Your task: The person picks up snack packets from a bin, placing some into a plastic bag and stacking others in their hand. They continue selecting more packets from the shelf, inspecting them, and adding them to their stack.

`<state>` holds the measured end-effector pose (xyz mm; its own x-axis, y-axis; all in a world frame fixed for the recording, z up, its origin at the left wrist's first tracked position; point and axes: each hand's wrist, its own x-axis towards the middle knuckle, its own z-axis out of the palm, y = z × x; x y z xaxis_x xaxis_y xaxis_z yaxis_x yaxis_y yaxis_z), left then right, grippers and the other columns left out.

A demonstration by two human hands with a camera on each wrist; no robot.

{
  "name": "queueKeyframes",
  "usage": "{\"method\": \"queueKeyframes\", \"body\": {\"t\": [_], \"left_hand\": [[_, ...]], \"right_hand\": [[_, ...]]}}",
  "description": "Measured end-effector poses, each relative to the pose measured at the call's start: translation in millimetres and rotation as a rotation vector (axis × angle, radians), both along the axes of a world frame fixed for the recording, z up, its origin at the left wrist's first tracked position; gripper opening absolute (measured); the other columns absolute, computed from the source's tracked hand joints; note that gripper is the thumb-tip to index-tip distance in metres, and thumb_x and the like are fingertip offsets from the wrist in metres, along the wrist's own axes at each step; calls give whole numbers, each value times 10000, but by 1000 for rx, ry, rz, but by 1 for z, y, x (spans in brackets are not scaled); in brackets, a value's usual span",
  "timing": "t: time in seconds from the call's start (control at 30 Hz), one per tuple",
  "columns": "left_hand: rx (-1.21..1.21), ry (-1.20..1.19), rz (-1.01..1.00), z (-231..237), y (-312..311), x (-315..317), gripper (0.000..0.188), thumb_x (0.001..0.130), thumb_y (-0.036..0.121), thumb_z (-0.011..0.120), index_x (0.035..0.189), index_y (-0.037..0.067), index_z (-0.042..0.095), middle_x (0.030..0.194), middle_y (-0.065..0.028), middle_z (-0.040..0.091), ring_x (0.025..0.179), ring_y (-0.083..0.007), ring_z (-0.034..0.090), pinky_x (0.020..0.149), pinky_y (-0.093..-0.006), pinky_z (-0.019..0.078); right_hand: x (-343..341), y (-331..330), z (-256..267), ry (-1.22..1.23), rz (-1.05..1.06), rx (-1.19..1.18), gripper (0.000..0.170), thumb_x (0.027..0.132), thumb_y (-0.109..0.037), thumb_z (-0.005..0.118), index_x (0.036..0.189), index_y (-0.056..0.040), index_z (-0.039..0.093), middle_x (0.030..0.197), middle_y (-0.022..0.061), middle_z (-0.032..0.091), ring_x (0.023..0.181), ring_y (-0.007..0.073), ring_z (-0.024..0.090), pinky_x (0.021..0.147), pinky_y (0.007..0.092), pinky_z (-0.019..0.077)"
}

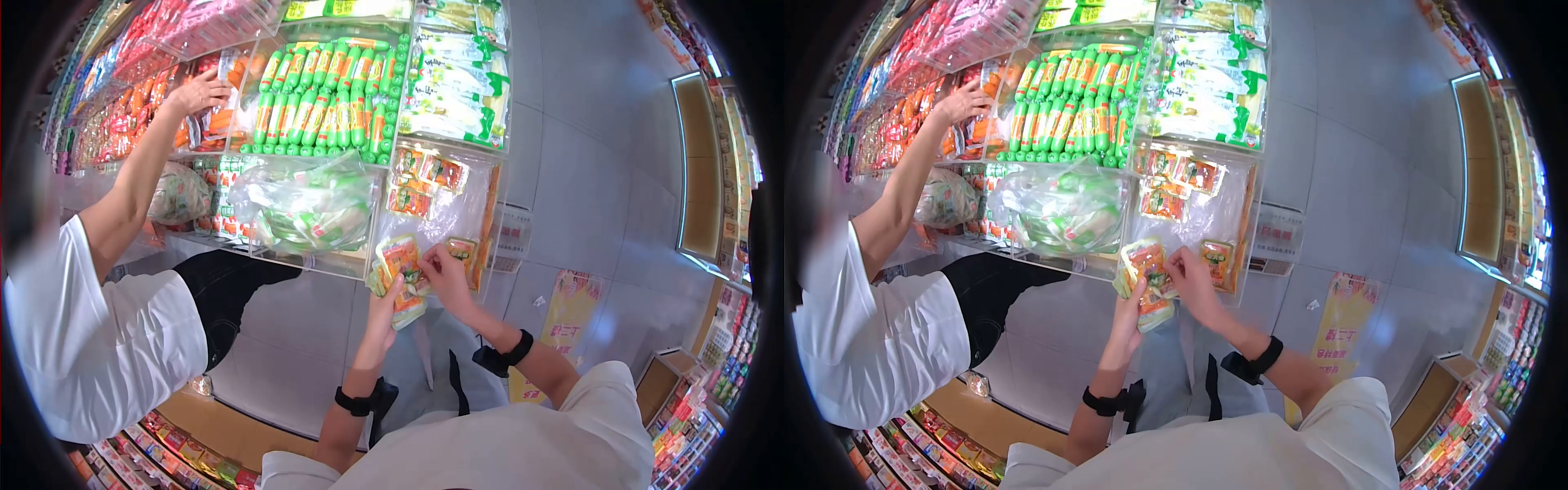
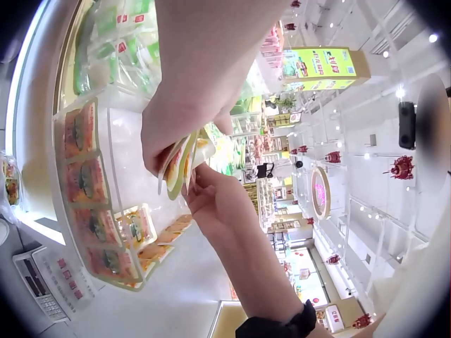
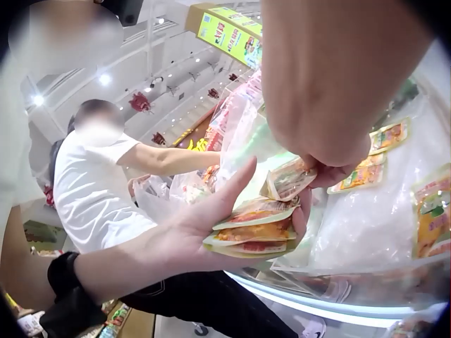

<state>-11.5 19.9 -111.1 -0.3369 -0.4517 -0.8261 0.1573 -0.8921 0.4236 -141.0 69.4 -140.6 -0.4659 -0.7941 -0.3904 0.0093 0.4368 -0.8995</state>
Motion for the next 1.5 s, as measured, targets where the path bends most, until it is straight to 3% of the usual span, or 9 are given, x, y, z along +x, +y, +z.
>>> {"method": "queueKeyframes", "body": {"t": [0.1, 0.3, 0.43, 0.53, 0.63, 0.73, 0.97, 1.17, 1.5], "left_hand": [[-94, 28, -92, 12, -9, 3, 373, 802, 65, 633, 1150, 30, 504, 1045, -59, 596, 908, -153, 604, 750, -295, 501], [-215, 85, -206, 51, -24, 12, 428, 762, -20, 625, 1160, 4, 470, 1057, -89, 590, 911, -180, 615, 756, -313, 518], [-280, 9, -299, 72, -26, 15, 434, 744, -31, 641, 1148, 3, 485, 1047, -83, 597, 903, -166, 614, 756, -305, 513], [-371, -24, -423, 84, -28, 20, 427, 737, 2, 670, 1133, 8, 510, 1035, -69, 606, 900, -149, 610, 741, -283, 504], [-368, -98, -687, 99, -35, 25, 425, 725, 30, 696, 1116, 12, 531, 1024, -57, 615, 896, -143, 608, 729, -264, 494], [-383, -47, -743, 93, -33, 30, 426, 721, 67, 701, 1114, 40, 539, 1010, -40, 618, 881, -127, 602, 688, -244, 489], [-358, -47, -528, 102, -39, 33, 417, 711, 56, 700, 1101, 42, 554, 981, -42, 634, 881, -128, 606, 727, -283, 479], [-342, 3, -542, 111, -39, 36, 408, 718, 48, 696, 1101, 34, 558, 987, -53, 638, 890, -138, 610, 734, -276, 474], [-465, -3, -583, 144, -40, 29, 422, 726, 74, 704, 1118, 45, 549, 992, -36, 624, 880, -120, 597, 719, -256, 466]], "right_hand": [[5, 1, 27, 101, 67, -79, 105, 840, -40, 570, 860, 17, 485, 653, 98, 548, 588, 137, 537, 548, 273, 435], [-1, -4, 54, 25, -134, -126, 119, 835, -51, 583, 840, 8, 480, 653, 69, 547, 589, 106, 510, 549, 256, 428], [-3, 6, 30, -65, -105, -134, 117, 816, -31, 596, 855, -11, 488, 717, 37, 567, 681, 84, 536, 579, 228, 434], [-9, 9, 52, -696, -243, -131, 180, 793, -35, 621, 941, -40, 519, 847, 33, 595, 808, 82, 552, 656, 221, 440], [-25, 4, 96, -595, -150, -42, 292, 783, -55, 637, 1053, -59, 527, 963, 49, 595, 899, 89, 543, 732, 240, 437], [-41, 4, 90, -593, 161, -102, 318, 796, -35, 625, 1100, -53, 535, 921, 45, 614, 874, 85, 562, 764, 239, 449], [-37, 13, 80, -718, 489, 14, 230, 783, -52, 655, 998, -9, 583, 910, 32, 631, 850, 74, 575, 768, 213, 434], [-43, 13, 90, -696, 519, -55, 200, 788, -76, 662, 965, -9, 598, 937, 32, 629, 887, 82, 568, 790, 216, 428], [-36, -2, 143, -378, 772, -25, 189, 835, -202, 630, 916, -32, 614, 801, -13, 615, 761, 48, 507, 706, 225, 409]]}}
